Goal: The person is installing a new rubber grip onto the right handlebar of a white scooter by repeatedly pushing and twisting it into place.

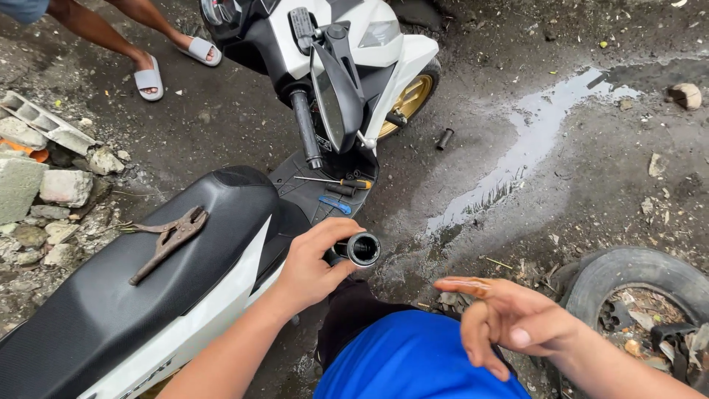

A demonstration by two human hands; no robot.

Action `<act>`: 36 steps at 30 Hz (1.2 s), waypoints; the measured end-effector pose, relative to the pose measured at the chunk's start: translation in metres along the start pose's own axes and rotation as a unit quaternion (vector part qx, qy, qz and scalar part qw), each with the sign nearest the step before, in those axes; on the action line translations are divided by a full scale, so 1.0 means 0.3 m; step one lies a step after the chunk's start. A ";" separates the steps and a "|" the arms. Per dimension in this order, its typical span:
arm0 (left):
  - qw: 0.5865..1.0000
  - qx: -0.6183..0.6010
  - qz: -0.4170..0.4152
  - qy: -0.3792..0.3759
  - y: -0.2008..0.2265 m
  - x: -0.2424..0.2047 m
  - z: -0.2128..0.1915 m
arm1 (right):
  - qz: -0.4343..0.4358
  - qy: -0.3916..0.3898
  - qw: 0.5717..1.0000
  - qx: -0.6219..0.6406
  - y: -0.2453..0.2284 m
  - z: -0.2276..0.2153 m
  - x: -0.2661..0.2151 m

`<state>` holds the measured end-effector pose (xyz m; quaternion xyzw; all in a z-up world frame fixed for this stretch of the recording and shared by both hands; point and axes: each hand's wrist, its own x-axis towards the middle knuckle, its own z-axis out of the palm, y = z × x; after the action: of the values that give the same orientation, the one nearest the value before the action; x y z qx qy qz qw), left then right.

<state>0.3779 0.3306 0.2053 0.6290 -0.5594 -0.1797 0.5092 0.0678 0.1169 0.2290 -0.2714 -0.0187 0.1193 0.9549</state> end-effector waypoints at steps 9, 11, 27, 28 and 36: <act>0.997 0.037 -0.018 -0.058 -0.010 -0.006 -0.010 | 0.035 0.006 0.999 0.030 -0.029 -0.013 0.156; 0.996 0.061 -0.009 -0.067 -0.006 -0.005 -0.012 | 0.044 0.009 0.999 0.027 -0.035 -0.021 0.175; 0.891 -0.005 -0.106 -0.442 0.009 -0.013 0.027 | 0.302 -0.045 0.669 -0.677 0.091 -0.043 0.349; 0.847 -0.118 -0.177 -0.487 -0.012 -0.026 0.026 | 0.182 -0.117 0.514 -0.830 0.121 -0.078 0.335; 0.866 -0.227 -0.240 -0.375 -0.052 -0.083 0.007 | 0.053 -0.139 0.595 -0.790 0.101 -0.182 0.354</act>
<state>0.3765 0.3494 0.1826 0.4957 -0.4835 -0.6412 0.3307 0.1699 0.1391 0.1637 -0.9002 -0.2234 0.1448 0.3445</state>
